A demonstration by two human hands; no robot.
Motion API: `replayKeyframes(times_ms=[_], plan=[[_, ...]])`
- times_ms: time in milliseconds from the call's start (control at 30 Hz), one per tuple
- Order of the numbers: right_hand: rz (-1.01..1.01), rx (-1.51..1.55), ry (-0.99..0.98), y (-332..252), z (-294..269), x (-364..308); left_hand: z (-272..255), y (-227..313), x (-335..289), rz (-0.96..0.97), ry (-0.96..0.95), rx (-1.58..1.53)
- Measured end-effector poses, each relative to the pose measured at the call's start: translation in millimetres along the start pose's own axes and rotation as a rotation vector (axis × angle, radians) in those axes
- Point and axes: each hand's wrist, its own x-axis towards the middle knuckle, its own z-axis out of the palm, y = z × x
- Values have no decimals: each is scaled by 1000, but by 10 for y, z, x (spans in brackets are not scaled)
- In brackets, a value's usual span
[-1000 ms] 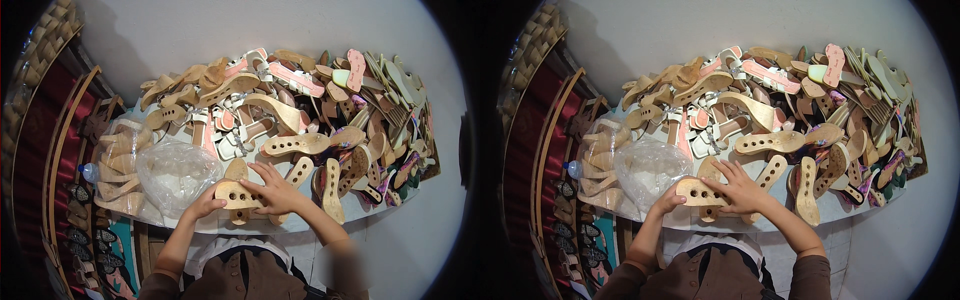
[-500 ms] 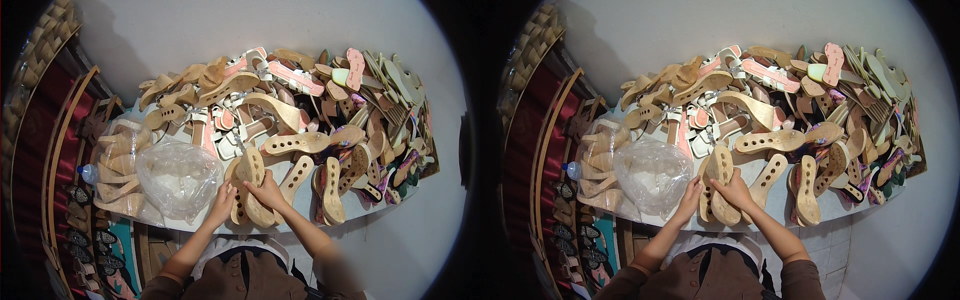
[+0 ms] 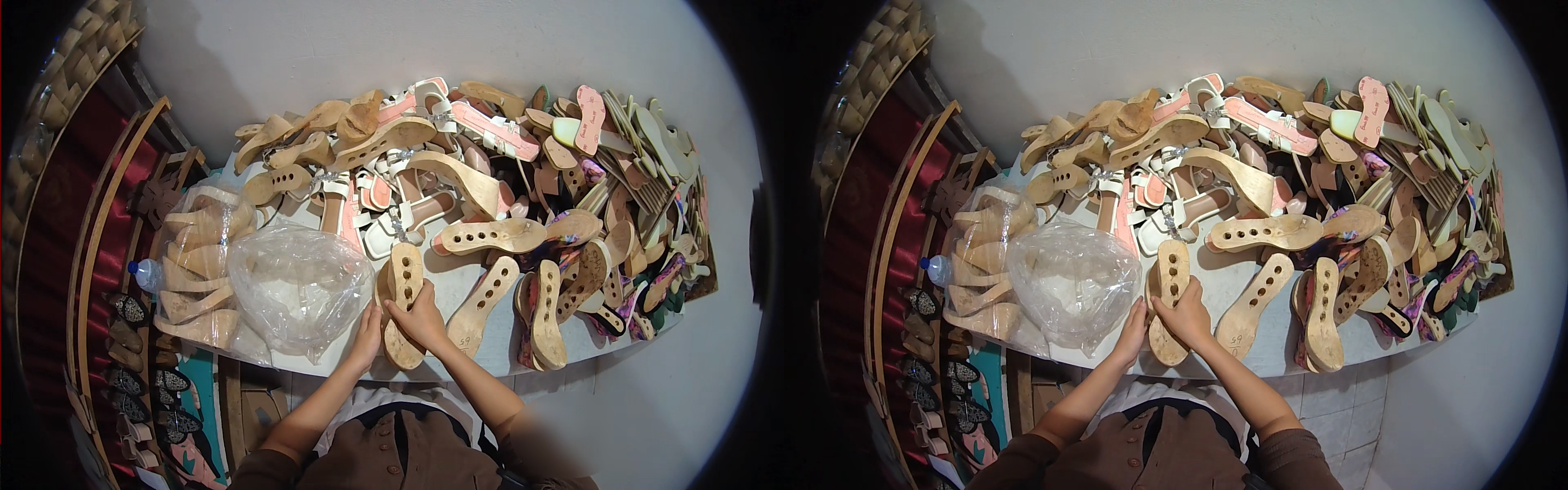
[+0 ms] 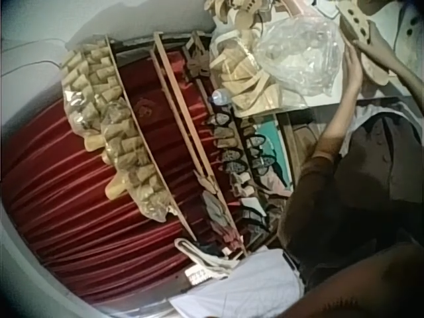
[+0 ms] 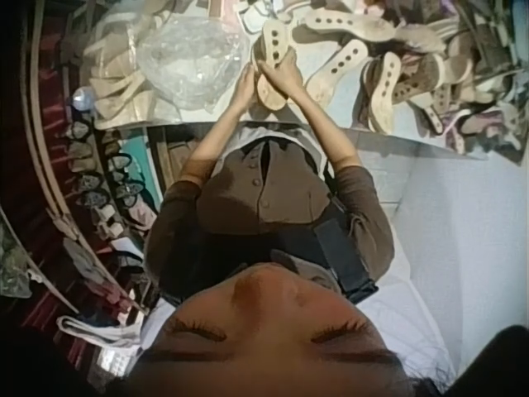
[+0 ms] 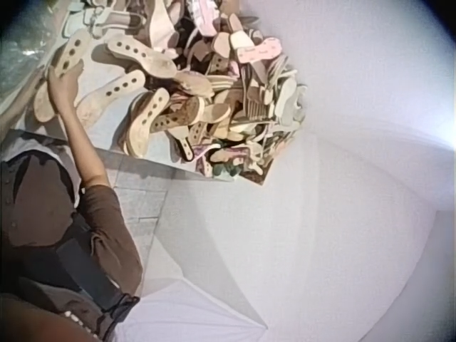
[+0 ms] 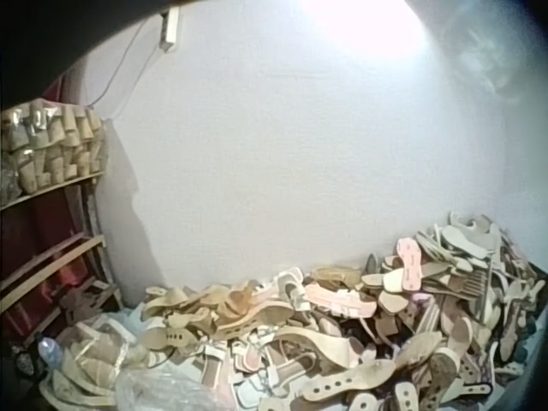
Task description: The person is sorting and organizing wooden shoe lasts and placing some of them into a clear plastic bag on a work table.
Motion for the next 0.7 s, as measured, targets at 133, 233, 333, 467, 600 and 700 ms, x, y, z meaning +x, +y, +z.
replayKeyframes(times_ms=[133,233,333,467,600,700], plan=[[33,-46,-33,-71,-8,3,-91,-230,109,8,-65,-43],[67,-54,-60,-139,-28,33,-59,-213,116,1,-59,-50],[35,-71,-73,-12,45,93,53,-30,36,-8,-45,-82],[-29,49,-82,254,181,206,-30,-278,152,-32,-37,-100],[247,617,-304,606,208,184,107,-154,80,-32,-73,-52],[352,910,-402,458,167,48,72,-88,77,-99,-119,-99]])
